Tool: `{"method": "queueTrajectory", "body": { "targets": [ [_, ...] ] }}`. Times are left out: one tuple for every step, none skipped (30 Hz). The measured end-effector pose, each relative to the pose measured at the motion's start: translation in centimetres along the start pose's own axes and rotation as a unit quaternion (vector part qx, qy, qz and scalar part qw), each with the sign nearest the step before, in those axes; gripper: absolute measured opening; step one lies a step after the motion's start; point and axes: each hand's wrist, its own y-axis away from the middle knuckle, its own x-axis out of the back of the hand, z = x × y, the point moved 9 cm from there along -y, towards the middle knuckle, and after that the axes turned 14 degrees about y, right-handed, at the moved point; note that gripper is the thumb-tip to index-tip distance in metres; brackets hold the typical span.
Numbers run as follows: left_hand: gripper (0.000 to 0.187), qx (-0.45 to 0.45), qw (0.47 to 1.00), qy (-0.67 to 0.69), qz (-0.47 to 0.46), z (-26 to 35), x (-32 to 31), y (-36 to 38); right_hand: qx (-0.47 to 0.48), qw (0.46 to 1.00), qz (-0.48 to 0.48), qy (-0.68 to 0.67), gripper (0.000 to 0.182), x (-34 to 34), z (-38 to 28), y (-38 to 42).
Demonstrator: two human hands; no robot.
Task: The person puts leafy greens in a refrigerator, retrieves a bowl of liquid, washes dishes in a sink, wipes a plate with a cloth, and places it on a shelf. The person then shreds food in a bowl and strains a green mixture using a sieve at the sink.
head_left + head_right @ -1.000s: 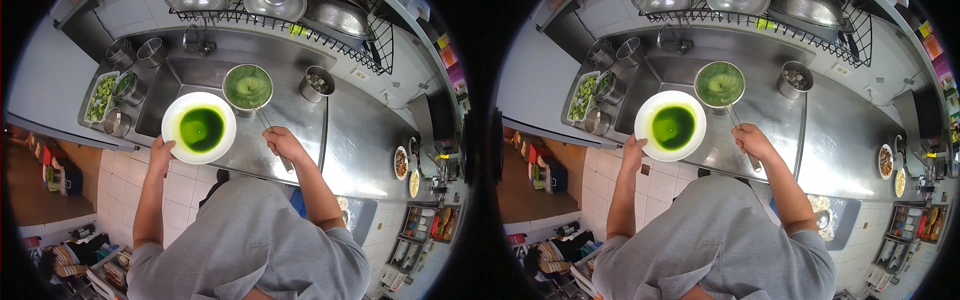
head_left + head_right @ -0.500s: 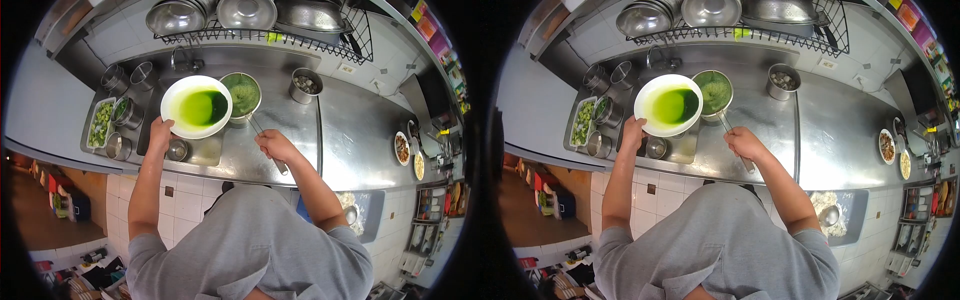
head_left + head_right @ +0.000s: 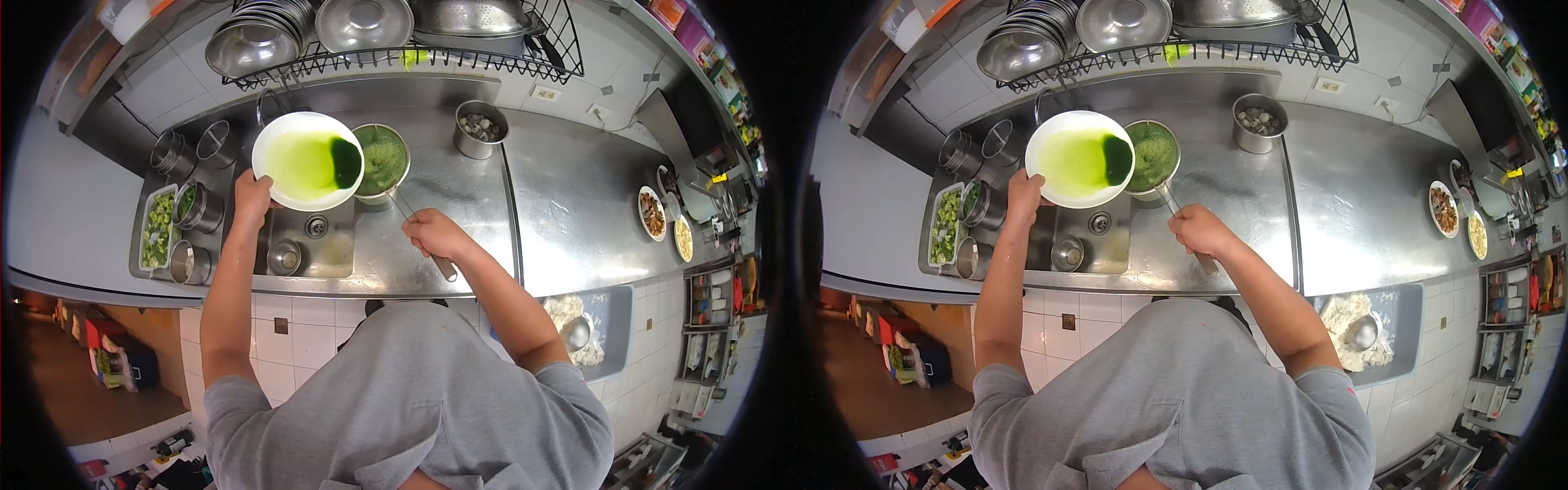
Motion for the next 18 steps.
{"method": "queueTrajectory", "body": {
  "targets": [
    [0.033,-0.009,1.0,-0.013,0.005,0.3,0.1,-0.2,0.003,1.0,-0.005,0.002,0.025,-0.1,0.0,0.0],
    [0.032,-0.019,0.999,-0.026,0.01,0.6,0.1,-0.4,0.003,1.0,-0.005,0.001,0.025,-0.2,0.0,0.0],
    [0.032,-0.019,0.999,-0.027,0.01,0.8,0.0,-0.4,0.004,1.0,-0.006,0.003,0.024,-0.2,0.0,0.0],
    [0.031,-0.03,0.999,-0.025,0.01,1.2,-0.1,-0.5,0.005,1.0,-0.008,0.006,0.024,-0.3,0.0,0.0],
    [0.03,-0.04,0.999,-0.023,0.011,1.6,-0.2,-0.5,0.005,1.0,-0.008,0.005,0.024,-0.3,0.0,0.0],
    [0.03,-0.04,0.999,-0.023,0.011,1.8,-0.3,-0.4,0.001,1.0,-0.007,0.008,0.023,-0.3,0.1,0.0],
    [0.029,-0.05,0.998,-0.033,0.012,2.2,-0.5,-0.3,-0.002,1.0,-0.006,0.01,0.022,-0.3,0.1,0.0],
    [0.028,-0.06,0.997,-0.044,0.013,2.7,-0.6,-0.2,-0.002,1.0,-0.006,0.011,0.022,-0.3,0.1,0.1],
    [0.028,-0.06,0.997,-0.044,0.014,3.0,-0.8,0.0,0.0,1.0,-0.004,0.005,0.022,-0.3,-0.1,0.2],
    [0.028,-0.072,0.996,-0.05,0.013,3.6,-1.2,0.3,0.0,1.0,-0.002,-0.001,0.022,-0.4,-0.2,0.3],
    [0.027,-0.084,0.995,-0.056,0.013,4.1,-1.4,0.4,0.002,1.0,-0.004,-0.001,0.022,-0.5,-0.2,0.2],
    [0.027,-0.084,0.995,-0.056,0.015,4.1,-1.3,0.1,0.002,1.0,-0.004,-0.003,0.023,-0.6,-0.1,0.1],
    [0.027,-0.099,0.99,-0.094,0.025,4.2,-1.2,-0.1,0.002,1.0,-0.005,-0.005,0.023,-0.6,0.0,0.0],
    [0.028,-0.114,0.984,-0.131,0.033,4.4,-1.2,-0.4,0.004,1.0,-0.005,-0.005,0.023,-0.7,0.0,-0.1],
    [0.028,-0.115,0.984,-0.132,0.033,4.3,-1.3,-0.6,0.006,1.0,-0.007,-0.008,0.023,-0.8,-0.1,0.0],
    [0.028,-0.176,0.966,-0.187,0.04,5.3,-1.6,-0.4,0.008,1.0,-0.008,-0.012,0.023,-0.8,-0.1,0.0],
    [0.028,-0.235,0.94,-0.242,0.047,6.2,-2.0,-0.1,0.008,1.0,-0.008,-0.013,0.023,-0.8,-0.1,0.0],
    [0.028,-0.236,0.94,-0.243,0.046,6.8,-2.4,0.3,0.008,1.0,-0.01,-0.008,0.023,-0.8,-0.3,0.1]
  ]
}}
